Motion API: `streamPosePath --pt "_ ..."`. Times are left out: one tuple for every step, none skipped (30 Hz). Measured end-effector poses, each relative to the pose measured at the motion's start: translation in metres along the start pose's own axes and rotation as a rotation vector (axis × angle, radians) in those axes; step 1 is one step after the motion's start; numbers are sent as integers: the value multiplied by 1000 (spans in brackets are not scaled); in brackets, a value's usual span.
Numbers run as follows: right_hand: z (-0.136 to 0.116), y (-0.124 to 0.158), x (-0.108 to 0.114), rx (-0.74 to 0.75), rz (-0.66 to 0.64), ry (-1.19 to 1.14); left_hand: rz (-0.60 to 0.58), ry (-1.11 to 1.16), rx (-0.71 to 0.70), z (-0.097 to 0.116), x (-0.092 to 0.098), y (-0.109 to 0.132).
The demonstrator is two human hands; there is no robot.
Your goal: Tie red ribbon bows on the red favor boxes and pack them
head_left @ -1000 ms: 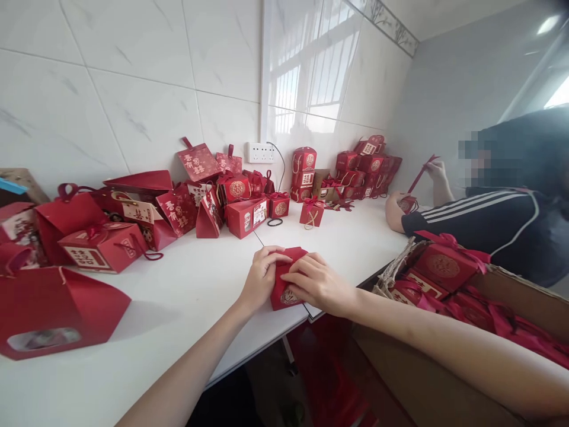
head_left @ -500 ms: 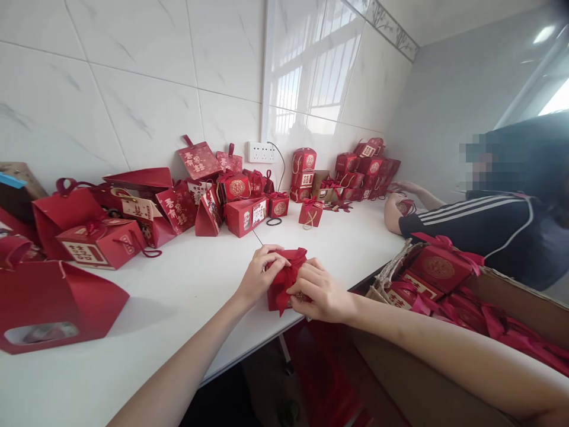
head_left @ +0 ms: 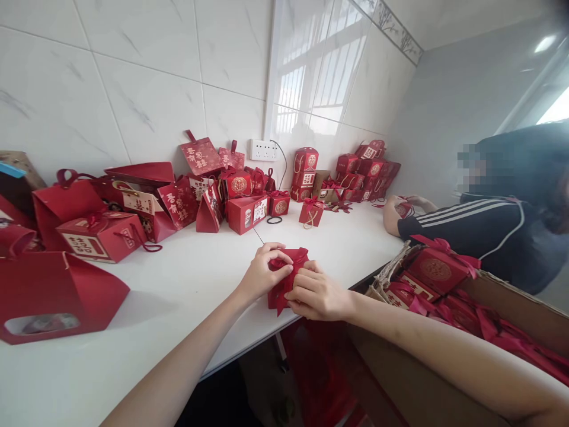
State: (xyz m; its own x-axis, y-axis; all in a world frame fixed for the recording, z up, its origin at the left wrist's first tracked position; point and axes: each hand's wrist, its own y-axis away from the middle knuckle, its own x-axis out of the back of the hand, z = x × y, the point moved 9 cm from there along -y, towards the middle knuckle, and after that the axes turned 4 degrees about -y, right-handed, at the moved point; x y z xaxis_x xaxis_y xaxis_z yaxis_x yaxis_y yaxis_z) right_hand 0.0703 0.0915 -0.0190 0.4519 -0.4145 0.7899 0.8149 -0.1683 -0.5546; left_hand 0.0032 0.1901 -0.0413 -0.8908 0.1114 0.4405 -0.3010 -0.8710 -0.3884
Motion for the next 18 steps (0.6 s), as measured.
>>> streamPosePath --pt "-1 -1 3 14 1 -31 -3 -1 -2 0 0 0" --pt "0 -2 8 22 14 -75 -5 -6 -3 1 0 0" --pt "4 -2 16 10 44 -126 -7 -13 -2 1 0 0" --pt "13 -2 24 -30 81 -180 -12 -23 1 1 -1 0" --pt "25 -1 31 -104 120 -228 -17 -34 4 1 -1 0" --pt "40 1 36 -204 146 -267 -22 -46 5 1 -1 -1" --pt "56 5 37 -314 148 -300 -27 -58 2 2 -1 -1" --pt "70 9 33 -418 117 -336 -30 -70 -4 3 0 0" --pt "81 14 26 -504 55 -380 -34 -79 -12 5 1 0" --pt "88 18 15 -575 -29 -431 -39 -85 -19 7 2 1" --pt "91 23 4 -631 -122 -487 -54 -86 -24 8 2 3" --pt "90 27 -8 -677 -210 -541 -73 -83 -25 9 2 6" --pt "88 30 -17 -714 -277 -589 -92 -74 -23 10 2 9" --pt "83 32 -23 -740 -319 -627 -103 -55 -19 11 3 13" --pt "79 33 -27 -755 -339 -655 -98 -27 -11 11 4 17" --pt "74 32 -29 -763 -341 -674 -74 8 4 10 7 21" --pt "71 31 -29 -768 -334 -684 -32 48 29 8 11 25" --pt "68 30 -28 -772 -327 -686 23 89 61 5 16 28"
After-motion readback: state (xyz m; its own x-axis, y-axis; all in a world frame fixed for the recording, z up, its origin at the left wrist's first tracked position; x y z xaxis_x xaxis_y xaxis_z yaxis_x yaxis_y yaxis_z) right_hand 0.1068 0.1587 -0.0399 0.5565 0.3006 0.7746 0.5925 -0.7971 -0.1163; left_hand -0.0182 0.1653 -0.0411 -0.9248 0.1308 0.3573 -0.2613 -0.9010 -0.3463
